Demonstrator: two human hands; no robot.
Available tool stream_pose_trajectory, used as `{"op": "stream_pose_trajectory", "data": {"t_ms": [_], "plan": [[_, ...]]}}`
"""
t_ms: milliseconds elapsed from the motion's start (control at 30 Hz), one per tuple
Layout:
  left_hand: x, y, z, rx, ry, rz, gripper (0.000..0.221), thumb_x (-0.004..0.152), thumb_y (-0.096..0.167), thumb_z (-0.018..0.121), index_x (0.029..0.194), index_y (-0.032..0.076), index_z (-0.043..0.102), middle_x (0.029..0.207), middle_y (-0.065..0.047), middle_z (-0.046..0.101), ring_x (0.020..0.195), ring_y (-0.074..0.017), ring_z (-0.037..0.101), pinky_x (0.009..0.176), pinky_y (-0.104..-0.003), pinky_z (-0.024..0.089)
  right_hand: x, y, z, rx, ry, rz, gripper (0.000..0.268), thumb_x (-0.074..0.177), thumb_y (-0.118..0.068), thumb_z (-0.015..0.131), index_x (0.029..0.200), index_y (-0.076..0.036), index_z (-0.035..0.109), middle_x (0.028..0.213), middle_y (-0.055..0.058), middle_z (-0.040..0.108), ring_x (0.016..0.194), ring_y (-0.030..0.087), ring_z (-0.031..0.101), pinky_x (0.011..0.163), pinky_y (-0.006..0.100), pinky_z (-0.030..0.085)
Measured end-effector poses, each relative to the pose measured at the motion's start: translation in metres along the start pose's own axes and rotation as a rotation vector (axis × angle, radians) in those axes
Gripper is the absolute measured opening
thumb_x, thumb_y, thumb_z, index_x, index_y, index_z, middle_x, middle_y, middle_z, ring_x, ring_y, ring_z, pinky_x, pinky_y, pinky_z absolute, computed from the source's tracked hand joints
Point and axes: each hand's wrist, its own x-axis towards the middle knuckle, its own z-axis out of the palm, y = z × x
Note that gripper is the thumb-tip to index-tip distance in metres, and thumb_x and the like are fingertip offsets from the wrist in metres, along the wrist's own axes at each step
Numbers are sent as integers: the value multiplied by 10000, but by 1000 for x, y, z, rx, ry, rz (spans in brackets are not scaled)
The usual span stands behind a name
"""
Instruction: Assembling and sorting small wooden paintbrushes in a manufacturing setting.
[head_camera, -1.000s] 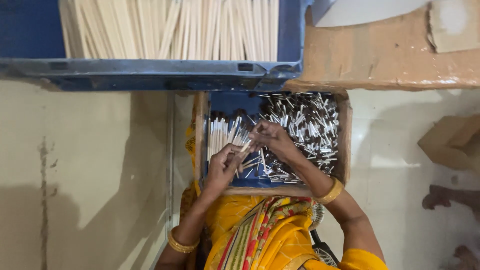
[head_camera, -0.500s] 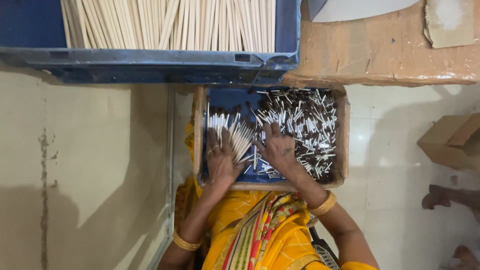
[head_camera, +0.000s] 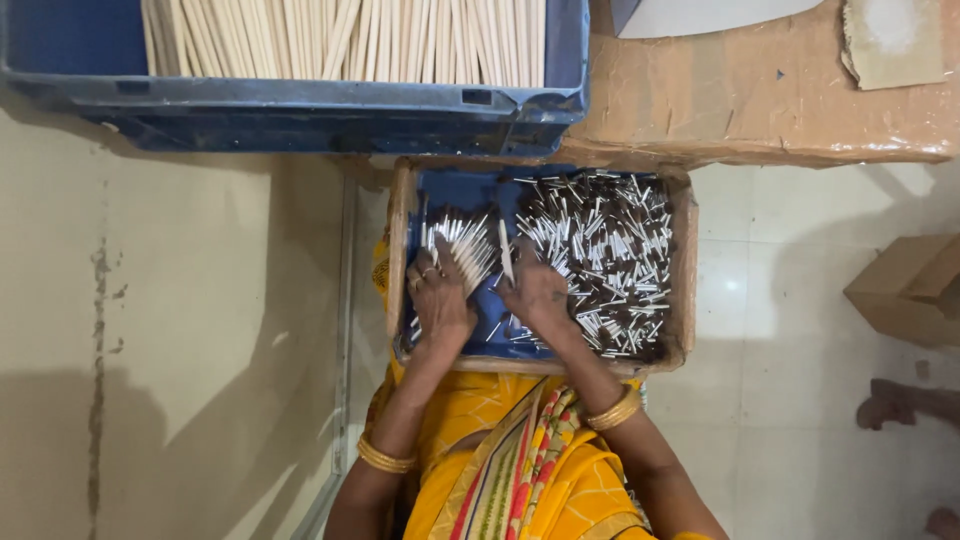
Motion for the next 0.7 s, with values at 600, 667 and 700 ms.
{"op": "stream_pose_trajectory", "data": {"t_ms": [600,667,700], "plan": [[40,-32,10,-798,-272,80,798,707,-35,748,1454,27,472,1141,-147,730,980,-236,722,861,-361,596,-20,30,14,1134,-116,221,256,1092,-200,448,1253,-13,515,966,84,630,866,157,639,751,292,585],[25,-31,20,-996,-289,134,747,734,-19,735,1439,47,495,1154,-112,731,996,-202,716,852,-343,613,-28,9,-3,1155,-147,283,278,1062,-202,462,1284,-39,498,1104,80,643,1006,154,630,857,320,561],[18,-31,25,-1194,-304,185,697,761,-3,722,1424,68,519,1167,-78,733,1013,-167,710,844,-326,629,-31,-2,-10,1175,-181,345,315,1032,-204,477,1315,-66,481,1242,76,656,1147,151,621,963,349,537]]}}
